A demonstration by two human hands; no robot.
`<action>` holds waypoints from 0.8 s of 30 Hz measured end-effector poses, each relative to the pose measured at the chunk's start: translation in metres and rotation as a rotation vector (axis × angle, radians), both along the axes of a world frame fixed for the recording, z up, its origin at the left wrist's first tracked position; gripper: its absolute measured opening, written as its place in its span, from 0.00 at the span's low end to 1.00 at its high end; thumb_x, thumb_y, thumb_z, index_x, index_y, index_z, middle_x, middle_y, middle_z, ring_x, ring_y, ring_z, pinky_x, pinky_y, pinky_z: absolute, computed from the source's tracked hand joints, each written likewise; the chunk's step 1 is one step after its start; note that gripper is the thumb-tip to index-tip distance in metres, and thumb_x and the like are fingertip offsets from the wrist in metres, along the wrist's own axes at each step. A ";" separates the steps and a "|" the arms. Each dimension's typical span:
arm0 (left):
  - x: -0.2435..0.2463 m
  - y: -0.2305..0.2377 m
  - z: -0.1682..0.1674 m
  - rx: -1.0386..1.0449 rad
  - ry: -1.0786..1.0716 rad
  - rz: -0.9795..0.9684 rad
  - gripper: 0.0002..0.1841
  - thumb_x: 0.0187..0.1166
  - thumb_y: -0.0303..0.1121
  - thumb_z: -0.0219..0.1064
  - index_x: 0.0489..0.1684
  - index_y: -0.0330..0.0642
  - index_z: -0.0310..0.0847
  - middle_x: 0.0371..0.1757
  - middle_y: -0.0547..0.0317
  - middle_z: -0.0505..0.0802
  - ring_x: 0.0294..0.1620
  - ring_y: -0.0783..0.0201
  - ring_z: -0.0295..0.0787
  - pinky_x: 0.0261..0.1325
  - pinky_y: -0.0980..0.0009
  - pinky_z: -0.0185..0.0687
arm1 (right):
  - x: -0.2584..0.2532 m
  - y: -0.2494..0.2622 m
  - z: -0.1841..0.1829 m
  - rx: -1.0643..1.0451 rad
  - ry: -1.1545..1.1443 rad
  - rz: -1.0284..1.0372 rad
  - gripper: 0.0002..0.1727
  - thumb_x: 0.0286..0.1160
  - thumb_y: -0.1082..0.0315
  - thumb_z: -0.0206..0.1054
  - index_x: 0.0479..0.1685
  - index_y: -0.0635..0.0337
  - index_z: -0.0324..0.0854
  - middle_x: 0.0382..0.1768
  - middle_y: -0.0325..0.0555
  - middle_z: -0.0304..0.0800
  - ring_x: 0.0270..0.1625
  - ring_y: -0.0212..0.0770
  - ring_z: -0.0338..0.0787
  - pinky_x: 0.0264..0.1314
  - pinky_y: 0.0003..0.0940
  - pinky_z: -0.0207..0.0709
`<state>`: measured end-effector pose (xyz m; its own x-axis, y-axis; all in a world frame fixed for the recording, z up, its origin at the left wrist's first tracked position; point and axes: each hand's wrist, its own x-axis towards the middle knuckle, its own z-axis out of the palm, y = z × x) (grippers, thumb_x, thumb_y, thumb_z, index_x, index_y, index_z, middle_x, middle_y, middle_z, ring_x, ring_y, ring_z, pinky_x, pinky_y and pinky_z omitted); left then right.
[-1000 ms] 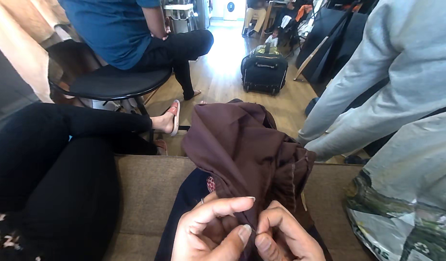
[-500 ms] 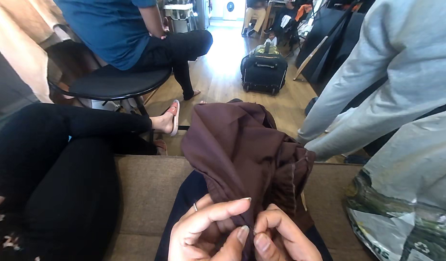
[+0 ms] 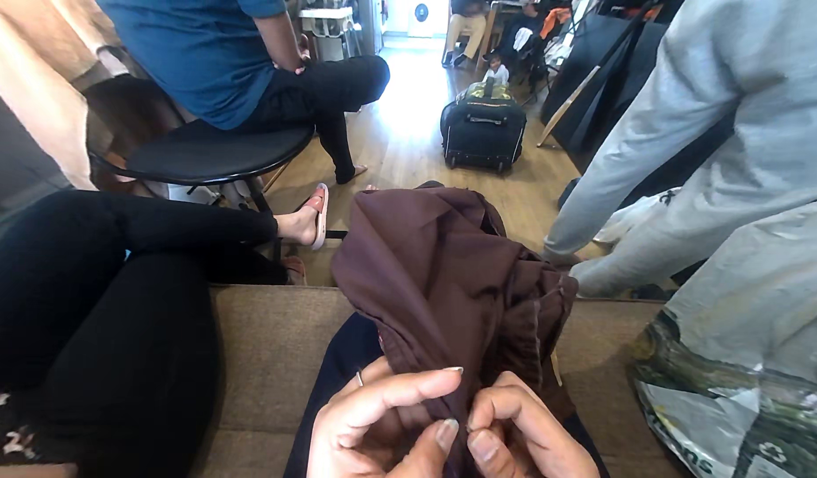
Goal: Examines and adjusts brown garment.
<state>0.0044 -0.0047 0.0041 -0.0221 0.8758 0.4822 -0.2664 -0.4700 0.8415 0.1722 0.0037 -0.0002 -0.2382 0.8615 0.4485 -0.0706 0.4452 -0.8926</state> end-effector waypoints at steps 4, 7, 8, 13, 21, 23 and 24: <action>-0.003 0.002 0.000 0.028 0.000 -0.078 0.22 0.73 0.18 0.72 0.65 0.48 0.90 0.64 0.66 0.93 0.54 0.76 0.92 0.58 0.76 0.91 | 0.000 0.003 -0.003 0.035 0.028 -0.016 0.10 0.86 0.63 0.65 0.41 0.60 0.81 0.40 0.36 0.77 0.39 0.15 0.78 0.39 0.07 0.73; -0.004 0.003 0.001 0.038 0.043 -0.084 0.21 0.73 0.19 0.73 0.65 0.47 0.90 0.60 0.67 0.93 0.51 0.77 0.92 0.55 0.78 0.91 | 0.001 0.003 -0.004 0.035 0.038 -0.021 0.10 0.85 0.62 0.66 0.40 0.60 0.82 0.39 0.36 0.78 0.39 0.15 0.79 0.39 0.07 0.74; -0.005 0.003 0.001 0.043 0.067 -0.087 0.21 0.74 0.20 0.73 0.65 0.47 0.90 0.59 0.67 0.93 0.50 0.78 0.92 0.54 0.78 0.91 | 0.001 0.003 -0.004 0.033 0.044 -0.022 0.10 0.84 0.62 0.67 0.40 0.60 0.81 0.39 0.36 0.79 0.39 0.15 0.79 0.39 0.08 0.75; -0.006 0.005 0.000 0.038 0.124 -0.104 0.19 0.74 0.21 0.74 0.63 0.45 0.90 0.56 0.64 0.94 0.49 0.76 0.92 0.54 0.77 0.91 | 0.003 0.003 -0.004 0.032 0.048 -0.023 0.10 0.81 0.62 0.71 0.38 0.61 0.83 0.39 0.36 0.84 0.42 0.16 0.83 0.42 0.10 0.79; -0.002 0.003 0.001 -0.034 -0.067 -0.071 0.19 0.72 0.18 0.72 0.58 0.48 0.94 0.55 0.67 0.96 0.52 0.76 0.92 0.56 0.77 0.90 | -0.003 0.001 -0.005 -0.030 0.058 0.034 0.13 0.88 0.62 0.62 0.38 0.62 0.78 0.37 0.36 0.77 0.35 0.15 0.76 0.36 0.09 0.73; -0.001 0.002 0.000 -0.020 -0.069 -0.059 0.20 0.72 0.17 0.72 0.59 0.47 0.93 0.56 0.66 0.96 0.52 0.75 0.93 0.56 0.76 0.91 | -0.004 0.000 -0.005 -0.043 0.067 0.040 0.12 0.89 0.62 0.61 0.39 0.61 0.77 0.37 0.35 0.76 0.35 0.15 0.76 0.37 0.10 0.73; -0.001 0.002 0.000 -0.012 -0.067 -0.046 0.20 0.71 0.17 0.73 0.59 0.47 0.93 0.57 0.65 0.96 0.51 0.75 0.93 0.55 0.76 0.91 | -0.004 0.000 -0.005 -0.044 0.069 0.044 0.12 0.89 0.62 0.61 0.40 0.62 0.77 0.37 0.35 0.77 0.35 0.15 0.77 0.37 0.10 0.74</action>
<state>0.0037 -0.0023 0.0040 -0.0136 0.8823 0.4705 -0.3430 -0.4461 0.8266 0.1682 0.0034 -0.0050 -0.2457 0.8700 0.4276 -0.1514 0.4012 -0.9034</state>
